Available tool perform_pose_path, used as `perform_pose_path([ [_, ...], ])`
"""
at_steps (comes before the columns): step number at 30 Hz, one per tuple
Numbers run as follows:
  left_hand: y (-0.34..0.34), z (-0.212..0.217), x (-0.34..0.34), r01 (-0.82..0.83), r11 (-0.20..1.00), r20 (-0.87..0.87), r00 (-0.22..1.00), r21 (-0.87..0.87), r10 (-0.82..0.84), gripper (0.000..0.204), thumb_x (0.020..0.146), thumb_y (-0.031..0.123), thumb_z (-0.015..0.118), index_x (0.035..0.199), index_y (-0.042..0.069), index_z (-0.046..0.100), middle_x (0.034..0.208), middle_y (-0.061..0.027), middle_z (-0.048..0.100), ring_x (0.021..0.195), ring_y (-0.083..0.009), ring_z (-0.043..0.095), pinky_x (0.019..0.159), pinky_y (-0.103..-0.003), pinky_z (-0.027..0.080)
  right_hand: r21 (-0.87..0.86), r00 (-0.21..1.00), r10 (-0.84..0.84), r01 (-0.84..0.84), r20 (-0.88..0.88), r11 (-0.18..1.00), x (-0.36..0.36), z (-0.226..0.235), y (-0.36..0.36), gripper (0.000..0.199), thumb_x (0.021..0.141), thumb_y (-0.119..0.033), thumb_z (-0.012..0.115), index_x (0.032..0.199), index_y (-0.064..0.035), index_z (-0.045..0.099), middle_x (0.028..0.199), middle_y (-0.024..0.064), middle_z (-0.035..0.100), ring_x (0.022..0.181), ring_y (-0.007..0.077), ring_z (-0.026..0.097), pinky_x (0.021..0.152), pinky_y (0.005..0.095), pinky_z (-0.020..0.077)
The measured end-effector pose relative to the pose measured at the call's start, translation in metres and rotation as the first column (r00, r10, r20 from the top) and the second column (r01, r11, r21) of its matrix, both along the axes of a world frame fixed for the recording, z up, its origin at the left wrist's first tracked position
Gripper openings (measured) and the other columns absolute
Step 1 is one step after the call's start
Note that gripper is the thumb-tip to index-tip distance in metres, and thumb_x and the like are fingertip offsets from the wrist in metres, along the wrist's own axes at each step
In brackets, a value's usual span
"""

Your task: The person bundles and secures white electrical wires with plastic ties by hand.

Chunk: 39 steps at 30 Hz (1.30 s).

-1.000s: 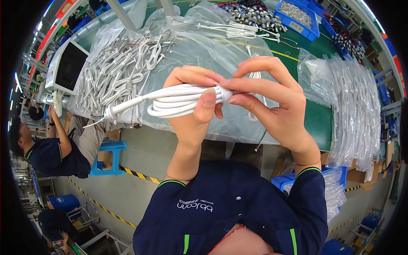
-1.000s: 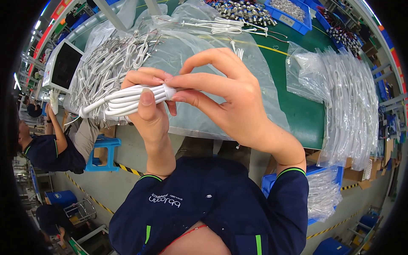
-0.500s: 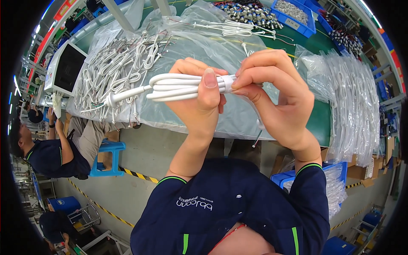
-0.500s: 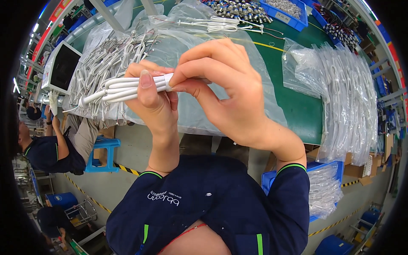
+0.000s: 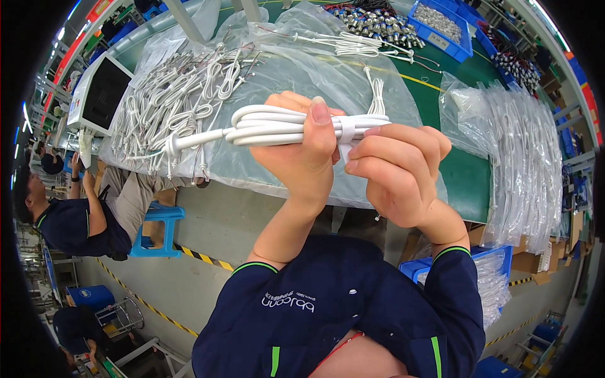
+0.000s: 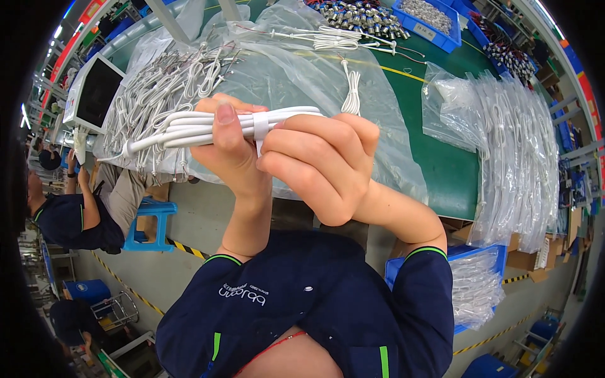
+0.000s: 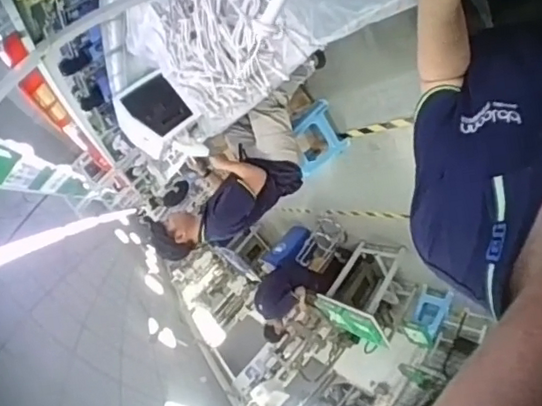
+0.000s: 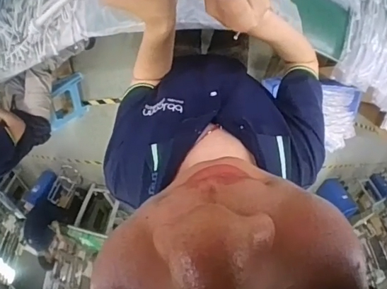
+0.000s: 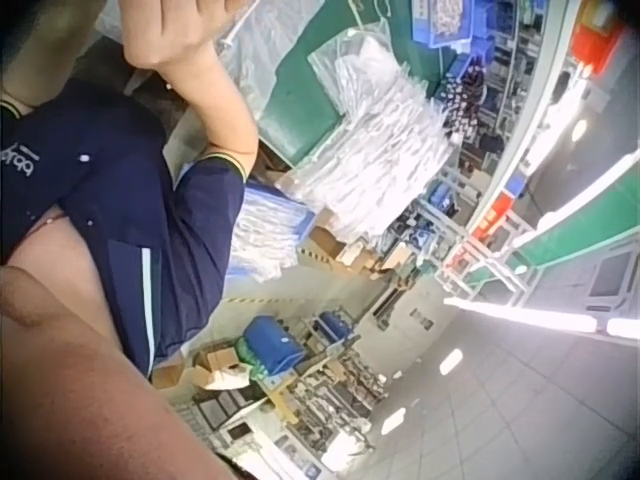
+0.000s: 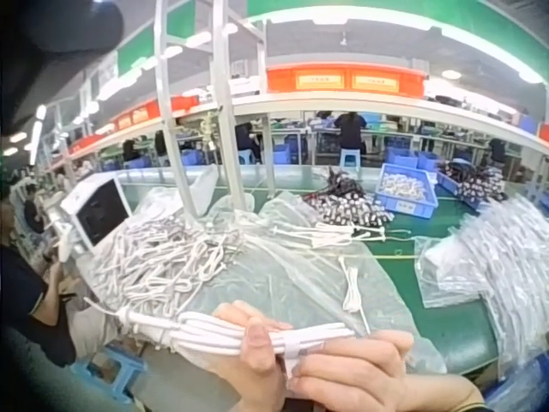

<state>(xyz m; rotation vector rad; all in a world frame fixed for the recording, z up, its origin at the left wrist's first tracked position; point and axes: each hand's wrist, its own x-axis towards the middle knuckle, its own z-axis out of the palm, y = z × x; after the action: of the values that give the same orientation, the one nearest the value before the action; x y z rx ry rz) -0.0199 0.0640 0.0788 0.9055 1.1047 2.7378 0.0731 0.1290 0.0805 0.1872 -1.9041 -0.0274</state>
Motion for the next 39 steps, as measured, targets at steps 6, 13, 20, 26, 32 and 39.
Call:
perform_pose_path([
  [6,0.009,-0.009,-0.009,-0.111,0.992,-0.005,0.994,-0.055,0.111,0.022,0.078,0.009,0.067,0.065,0.004,0.050,0.059,-0.0003,0.050,0.043,-0.0033,0.039,0.036,-0.020,0.031,-0.027,0.996,0.061,-0.059,0.063,0.998,-0.002,-0.004,0.000,0.022,0.070,0.002,0.061,0.086,-0.0104,0.054,0.085,0.0008,0.061,0.079,0.0172,0.056,0.069,0.0269,0.0341],
  [13,0.006,-0.012,-0.003,0.017,0.998,0.007,1.000,-0.061,-0.016,0.019,0.079,0.010,0.066,0.070,0.004,0.050,0.057,-0.0006,0.048,0.040,-0.0043,0.041,0.032,-0.021,0.032,-0.581,0.964,0.252,-0.156,0.088,0.799,-0.006,0.007,0.005,0.021,0.068,0.006,0.061,0.083,-0.0071,0.055,0.078,0.0028,0.058,0.075,0.0193,0.054,0.069,0.0274,0.0353],
  [20,0.012,-0.054,-0.012,-0.012,0.992,0.203,0.979,-0.127,0.037,0.021,0.083,0.011,0.059,0.069,0.004,0.046,0.059,-0.0010,0.046,0.041,-0.0046,0.037,0.035,-0.021,0.028,-0.500,0.957,0.200,-0.281,-0.210,0.819,0.018,0.042,0.019,0.017,0.079,-0.001,0.058,0.094,-0.0014,0.050,0.083,0.0108,0.055,0.081,0.0200,0.050,0.072,0.0317,0.0420],
  [26,0.009,-0.031,-0.018,-0.032,0.994,0.198,0.979,-0.103,0.053,0.020,0.082,0.009,0.059,0.068,0.002,0.048,0.062,-0.0002,0.047,0.055,-0.0040,0.040,0.049,-0.020,0.034,-0.320,0.947,0.109,-0.007,0.301,0.947,-0.001,0.016,0.010,0.046,0.052,-0.026,0.077,0.093,-0.0090,0.066,0.094,0.0049,0.061,0.085,0.0224,0.053,0.080,0.0331,0.0385],
  [32,0.015,-0.027,-0.011,-0.026,0.996,0.184,0.982,-0.091,0.043,0.019,0.080,0.006,0.062,0.068,0.003,0.047,0.062,0.0000,0.047,0.057,-0.0041,0.041,0.053,-0.020,0.035,-0.161,0.955,0.058,-0.010,0.292,0.987,-0.008,0.004,0.012,0.030,0.055,-0.016,0.075,0.082,-0.0105,0.065,0.085,0.0002,0.059,0.080,0.0190,0.053,0.072,0.0309,0.0363],
  [39,0.008,-0.017,-0.005,0.021,0.997,0.081,0.997,-0.072,-0.016,0.022,0.079,0.004,0.062,0.065,0.003,0.045,0.055,-0.0019,0.048,0.041,-0.0049,0.043,0.036,-0.020,0.035,-0.203,0.997,0.036,-0.021,0.072,0.979,-0.011,0.001,0.011,0.021,0.059,-0.003,0.074,0.074,-0.0083,0.061,0.076,0.0015,0.053,0.073,0.0190,0.055,0.075,0.0359,0.0407],
])
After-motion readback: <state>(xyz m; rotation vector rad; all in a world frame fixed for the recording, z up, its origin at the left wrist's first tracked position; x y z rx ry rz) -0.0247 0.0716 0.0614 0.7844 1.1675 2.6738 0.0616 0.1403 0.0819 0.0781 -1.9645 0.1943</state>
